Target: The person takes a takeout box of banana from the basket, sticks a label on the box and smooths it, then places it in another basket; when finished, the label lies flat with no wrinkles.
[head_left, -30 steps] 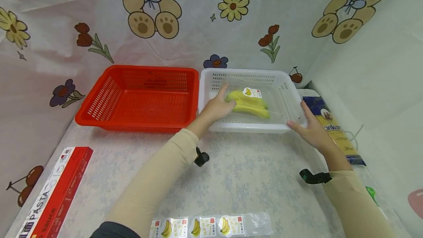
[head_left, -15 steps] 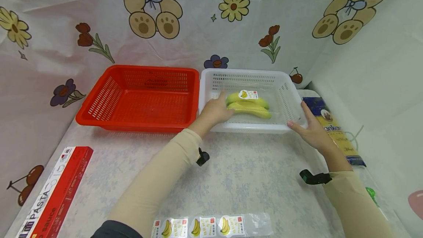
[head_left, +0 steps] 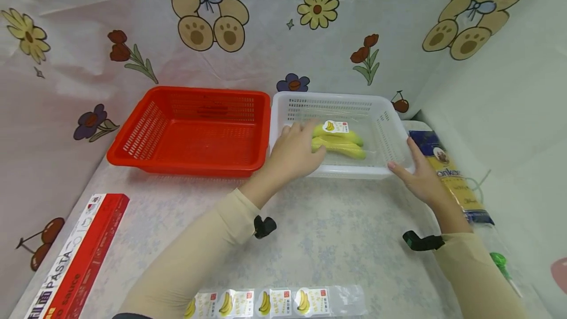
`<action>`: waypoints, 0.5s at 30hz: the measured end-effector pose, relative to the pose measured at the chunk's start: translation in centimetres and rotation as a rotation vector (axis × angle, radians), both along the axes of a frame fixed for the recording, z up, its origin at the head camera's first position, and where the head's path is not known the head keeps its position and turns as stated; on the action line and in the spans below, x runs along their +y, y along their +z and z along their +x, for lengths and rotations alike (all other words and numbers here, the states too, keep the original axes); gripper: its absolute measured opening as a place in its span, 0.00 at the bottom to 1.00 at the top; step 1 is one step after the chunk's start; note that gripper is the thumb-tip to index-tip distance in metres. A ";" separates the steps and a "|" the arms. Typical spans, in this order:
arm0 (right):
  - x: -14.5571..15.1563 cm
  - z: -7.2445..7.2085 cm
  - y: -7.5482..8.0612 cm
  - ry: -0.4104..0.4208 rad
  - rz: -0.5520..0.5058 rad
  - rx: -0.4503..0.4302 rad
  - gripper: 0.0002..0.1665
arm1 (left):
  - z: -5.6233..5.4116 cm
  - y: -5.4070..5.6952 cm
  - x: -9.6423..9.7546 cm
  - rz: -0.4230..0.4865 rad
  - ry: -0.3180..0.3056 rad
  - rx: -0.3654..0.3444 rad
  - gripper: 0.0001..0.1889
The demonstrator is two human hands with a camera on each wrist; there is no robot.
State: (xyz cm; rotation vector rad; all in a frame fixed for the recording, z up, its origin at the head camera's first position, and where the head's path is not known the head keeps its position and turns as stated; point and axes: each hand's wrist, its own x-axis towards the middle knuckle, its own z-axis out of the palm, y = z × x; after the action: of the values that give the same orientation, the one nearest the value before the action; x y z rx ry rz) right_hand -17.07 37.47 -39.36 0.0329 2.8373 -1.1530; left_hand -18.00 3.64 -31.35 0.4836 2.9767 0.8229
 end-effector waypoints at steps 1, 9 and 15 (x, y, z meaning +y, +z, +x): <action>-0.1 0.1 0.0 -0.014 0.030 0.024 0.55 | 0.4 0.3 0.0 -0.003 -0.009 0.017 0.32; -0.4 1.2 -0.7 -0.098 0.231 0.168 0.50 | 4.0 1.5 -1.0 -0.005 -0.047 0.141 0.33; -1.6 2.2 -0.4 -0.114 0.297 0.308 0.47 | 6.5 2.0 -3.4 0.043 -0.012 0.171 0.33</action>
State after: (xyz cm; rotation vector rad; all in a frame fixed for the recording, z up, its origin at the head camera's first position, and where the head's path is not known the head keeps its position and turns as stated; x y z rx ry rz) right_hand -14.83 35.83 -39.79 0.0379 3.2976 -0.8017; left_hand -11.50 0.20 -29.30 0.6028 3.1125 0.8893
